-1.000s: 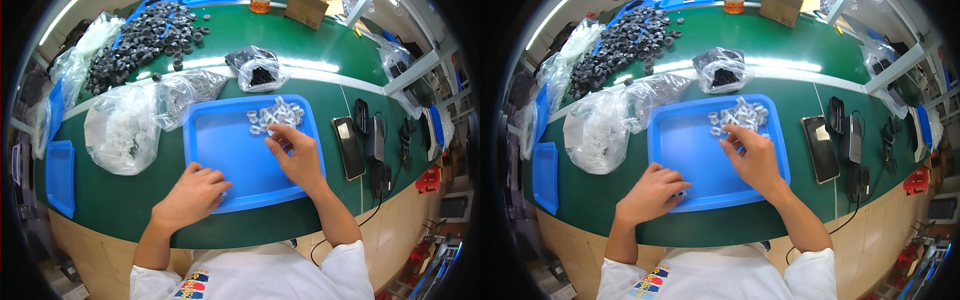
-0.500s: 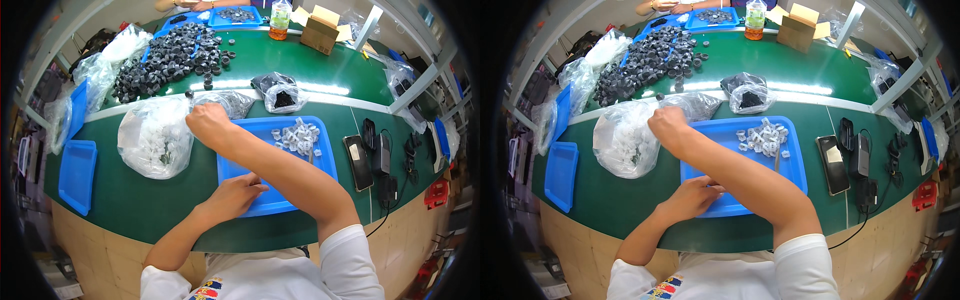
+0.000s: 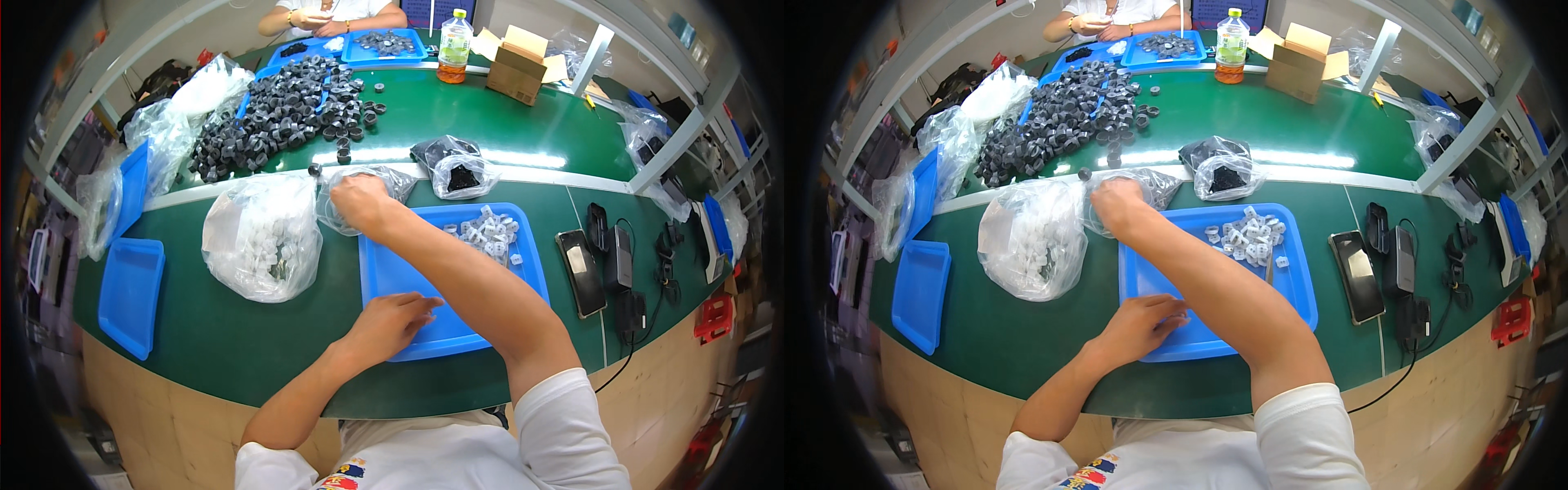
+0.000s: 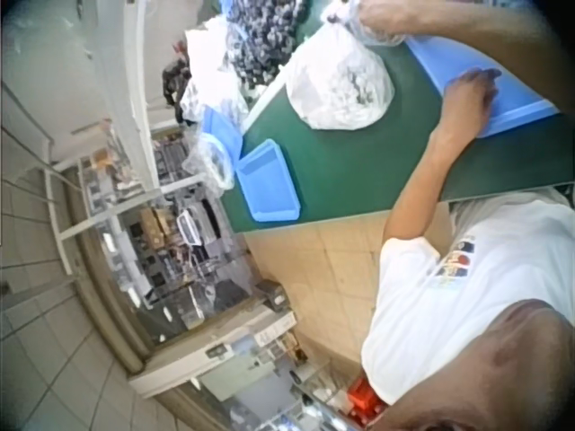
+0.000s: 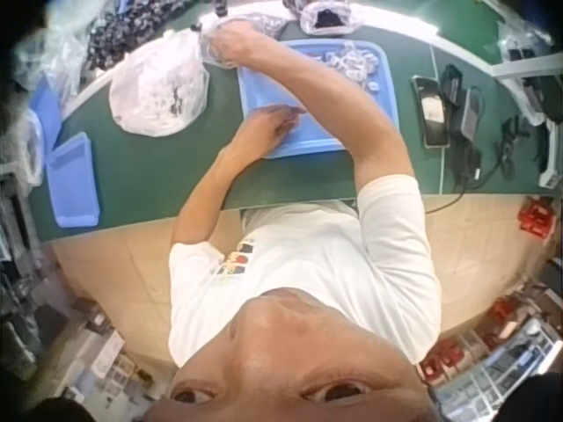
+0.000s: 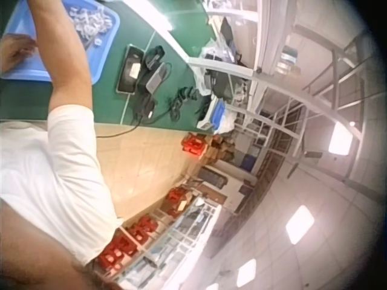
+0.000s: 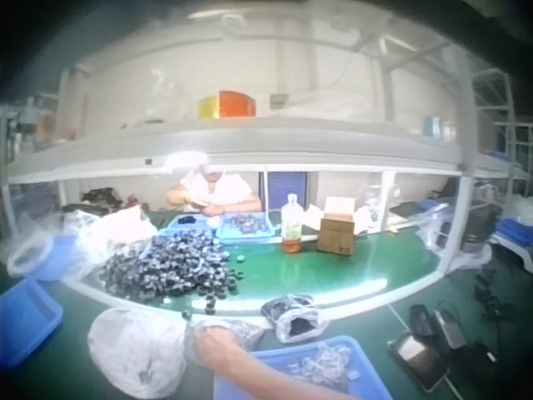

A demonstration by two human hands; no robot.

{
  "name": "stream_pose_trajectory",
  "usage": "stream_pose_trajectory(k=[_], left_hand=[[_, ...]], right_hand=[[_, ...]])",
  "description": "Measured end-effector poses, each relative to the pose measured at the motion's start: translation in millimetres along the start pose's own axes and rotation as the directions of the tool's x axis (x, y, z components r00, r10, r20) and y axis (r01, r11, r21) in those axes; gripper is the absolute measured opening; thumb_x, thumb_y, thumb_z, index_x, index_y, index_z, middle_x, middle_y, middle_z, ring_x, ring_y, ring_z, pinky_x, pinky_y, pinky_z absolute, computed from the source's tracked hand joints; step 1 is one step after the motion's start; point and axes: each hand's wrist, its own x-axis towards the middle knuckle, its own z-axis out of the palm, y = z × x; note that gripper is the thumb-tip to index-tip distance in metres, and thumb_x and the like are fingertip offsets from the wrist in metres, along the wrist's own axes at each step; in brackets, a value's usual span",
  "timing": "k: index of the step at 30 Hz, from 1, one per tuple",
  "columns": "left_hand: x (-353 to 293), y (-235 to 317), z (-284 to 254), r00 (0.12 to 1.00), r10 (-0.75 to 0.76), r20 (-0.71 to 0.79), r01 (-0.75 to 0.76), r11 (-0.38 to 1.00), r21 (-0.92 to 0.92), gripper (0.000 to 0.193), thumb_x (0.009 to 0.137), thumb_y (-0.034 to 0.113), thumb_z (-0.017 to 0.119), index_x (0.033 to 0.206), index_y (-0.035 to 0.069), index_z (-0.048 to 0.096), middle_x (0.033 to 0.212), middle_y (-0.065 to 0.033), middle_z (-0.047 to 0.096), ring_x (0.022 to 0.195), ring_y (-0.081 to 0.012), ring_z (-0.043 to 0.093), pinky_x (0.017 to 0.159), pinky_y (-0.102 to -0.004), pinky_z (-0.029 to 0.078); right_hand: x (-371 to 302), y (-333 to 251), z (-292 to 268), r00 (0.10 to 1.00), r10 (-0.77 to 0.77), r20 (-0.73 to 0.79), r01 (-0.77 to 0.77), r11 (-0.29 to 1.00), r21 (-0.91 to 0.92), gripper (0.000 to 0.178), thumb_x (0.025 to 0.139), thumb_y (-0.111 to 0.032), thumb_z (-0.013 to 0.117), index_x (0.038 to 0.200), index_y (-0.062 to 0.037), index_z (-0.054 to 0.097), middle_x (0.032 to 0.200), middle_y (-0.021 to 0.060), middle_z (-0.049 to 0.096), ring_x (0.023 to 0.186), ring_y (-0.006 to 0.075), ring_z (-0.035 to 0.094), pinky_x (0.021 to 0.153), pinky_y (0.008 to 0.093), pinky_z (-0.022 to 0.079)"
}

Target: The person assembles small plastic components on a green workbench tray, using tweezers to manipulate the parts.

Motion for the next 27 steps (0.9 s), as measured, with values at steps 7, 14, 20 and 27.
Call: stream_pose_trajectory(k=[7,14,20,27], left_hand=[[0,4,1,0.997,-0.062,-0.054,0.061,0.998,-0.017,0.024,0.083,0.006,0.064,0.107,0.006,0.064,0.087,-0.0116,0.064,0.070,-0.0296,0.063,0.061,-0.0359,0.050],[-2,1,1,0.997,-0.074,-0.036,0.073,0.997,-0.003,0.020,0.084,0.008,0.063,0.104,0.008,0.064,0.090,-0.0094,0.061,0.073,-0.0312,0.062,0.065,-0.0388,0.051],[0,3,3,0.995,-0.085,-0.049,0.086,0.996,0.017,0.015,0.084,0.011,0.065,0.098,0.007,0.066,0.090,-0.0079,0.062,0.073,-0.0296,0.062,0.064,-0.0372,0.050],[2,12,-1,0.971,-0.237,-0.036,0.229,0.962,-0.151,0.016,0.084,0.011,0.066,0.099,0.006,0.067,0.088,-0.0088,0.064,0.068,-0.0237,0.062,0.062,-0.0331,0.050]], right_hand=[[-2,1,-1,0.997,-0.022,-0.067,0.021,0.999,-0.029,0.017,0.079,-0.009,0.060,0.090,-0.0110,0.073,0.098,0.0100,0.069,0.092,0.0266,0.068,0.073,0.0359,0.055],[-11,-1,-5,0.968,-0.182,-0.174,0.177,0.983,-0.045,0.013,0.072,-0.006,0.063,0.082,-0.0077,0.070,0.085,0.0129,0.069,0.081,0.0294,0.068,0.065,0.0379,0.055],[-41,1,-9,0.848,-0.224,-0.480,0.297,0.951,0.081,0.008,0.077,-0.011,0.063,0.081,-0.0052,0.058,0.073,0.0130,0.066,0.068,0.0327,0.065,0.056,0.0415,0.050],[-135,21,-16,0.754,0.009,-0.657,0.406,0.781,0.476,0.017,0.084,-0.022,0.065,0.086,-0.0064,0.058,0.060,0.0087,0.060,0.052,0.0268,0.060,0.048,0.0369,0.044]])
